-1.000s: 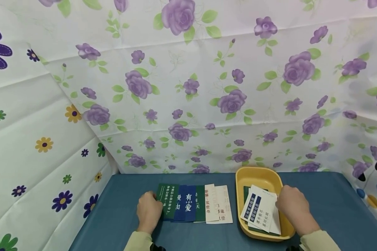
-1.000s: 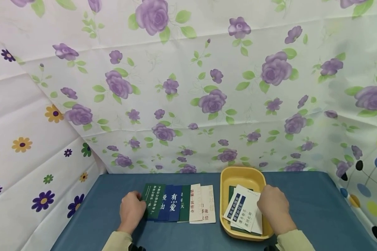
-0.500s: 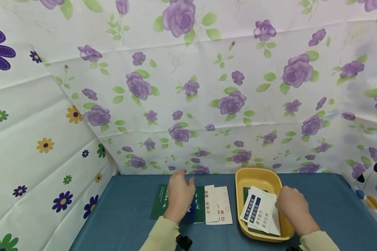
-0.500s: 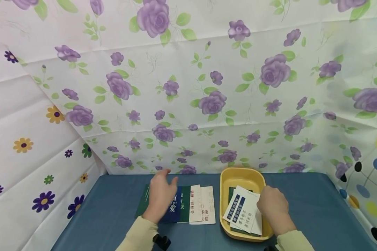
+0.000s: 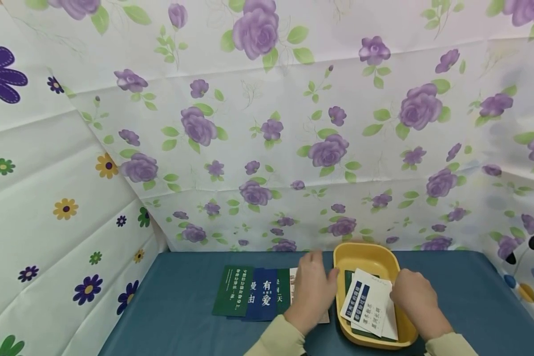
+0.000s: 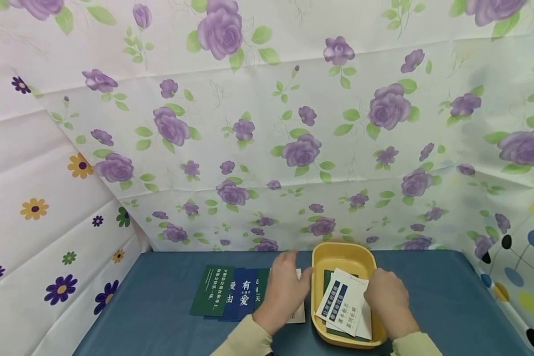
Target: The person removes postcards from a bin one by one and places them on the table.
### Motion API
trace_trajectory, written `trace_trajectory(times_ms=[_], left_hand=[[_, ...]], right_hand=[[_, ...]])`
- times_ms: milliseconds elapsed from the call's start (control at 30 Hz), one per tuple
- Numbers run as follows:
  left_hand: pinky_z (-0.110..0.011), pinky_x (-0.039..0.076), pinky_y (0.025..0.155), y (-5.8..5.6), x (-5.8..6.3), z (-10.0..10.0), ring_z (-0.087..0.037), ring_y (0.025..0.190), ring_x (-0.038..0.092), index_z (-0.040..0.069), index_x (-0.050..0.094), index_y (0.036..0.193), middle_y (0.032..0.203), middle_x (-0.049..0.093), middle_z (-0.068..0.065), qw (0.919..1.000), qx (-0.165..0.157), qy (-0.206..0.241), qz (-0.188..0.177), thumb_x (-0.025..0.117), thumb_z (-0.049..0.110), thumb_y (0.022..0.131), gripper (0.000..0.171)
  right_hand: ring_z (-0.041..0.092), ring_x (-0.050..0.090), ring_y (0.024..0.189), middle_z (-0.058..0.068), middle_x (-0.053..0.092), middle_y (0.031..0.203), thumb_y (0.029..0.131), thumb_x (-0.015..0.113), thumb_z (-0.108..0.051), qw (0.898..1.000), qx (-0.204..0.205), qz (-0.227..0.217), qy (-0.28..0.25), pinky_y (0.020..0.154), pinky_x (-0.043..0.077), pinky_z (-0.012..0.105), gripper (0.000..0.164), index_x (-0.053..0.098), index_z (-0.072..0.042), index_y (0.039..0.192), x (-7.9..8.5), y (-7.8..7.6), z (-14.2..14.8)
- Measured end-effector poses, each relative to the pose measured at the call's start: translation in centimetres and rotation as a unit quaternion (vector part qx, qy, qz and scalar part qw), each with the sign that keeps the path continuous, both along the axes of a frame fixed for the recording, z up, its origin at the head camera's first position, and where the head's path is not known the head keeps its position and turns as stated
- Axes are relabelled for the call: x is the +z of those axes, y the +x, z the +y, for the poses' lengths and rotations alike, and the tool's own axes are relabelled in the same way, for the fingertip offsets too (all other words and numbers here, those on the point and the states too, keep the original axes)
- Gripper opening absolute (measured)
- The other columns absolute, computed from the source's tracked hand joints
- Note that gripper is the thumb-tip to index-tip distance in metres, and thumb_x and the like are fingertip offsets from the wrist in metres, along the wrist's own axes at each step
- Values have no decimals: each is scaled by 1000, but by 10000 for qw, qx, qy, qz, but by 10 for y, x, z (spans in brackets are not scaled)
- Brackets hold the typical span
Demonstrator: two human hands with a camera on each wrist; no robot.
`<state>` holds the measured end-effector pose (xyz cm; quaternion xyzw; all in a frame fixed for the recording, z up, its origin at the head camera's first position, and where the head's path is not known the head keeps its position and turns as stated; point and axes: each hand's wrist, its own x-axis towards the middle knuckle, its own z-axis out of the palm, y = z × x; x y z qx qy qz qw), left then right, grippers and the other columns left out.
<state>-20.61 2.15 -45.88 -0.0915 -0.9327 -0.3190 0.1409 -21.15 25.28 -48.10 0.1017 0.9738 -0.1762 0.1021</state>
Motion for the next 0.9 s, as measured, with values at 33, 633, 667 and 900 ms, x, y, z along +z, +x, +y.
trace_trajectory(times_ms=[33, 633, 667, 900], left_hand=[[-35, 51, 87, 2, -1, 6, -22, 112, 55, 6, 52, 126, 120, 57, -11, 10000, -68, -24, -53, 62, 40, 88, 52], [-26, 52, 73, 11, -30, 65, -12, 97, 55, 9, 55, 112, 105, 57, -4, 9897, -476, -1216, -592, 66, 45, 84, 47], [-26, 52, 72, 11, -32, 67, -13, 97, 56, 8, 55, 113, 104, 57, -4, 9887, -484, -1268, -639, 66, 44, 84, 48], [-25, 52, 75, 10, -45, 77, -15, 97, 56, 2, 54, 118, 105, 58, -9, 9808, -643, -1569, -964, 68, 42, 83, 56]], right_hand=[[21, 50, 52, 8, 49, 59, 82, 59, -7, 10000, -2, 12, -3, 45, 37, 30, 14, 58, -2, 69, 0, 0, 0], [21, 52, 51, 9, 51, 59, 82, 59, -7, 10000, 8, 38, -81, 43, 38, 31, 12, 60, 0, 72, 0, 1, 0], [21, 52, 50, 8, 51, 58, 82, 59, -7, 10000, 7, 40, -84, 43, 37, 31, 13, 60, -1, 70, 0, 1, 0], [21, 53, 52, 9, 53, 60, 83, 58, -8, 10000, 9, -35, -66, 44, 39, 32, 15, 59, -3, 69, 1, 1, 0]])
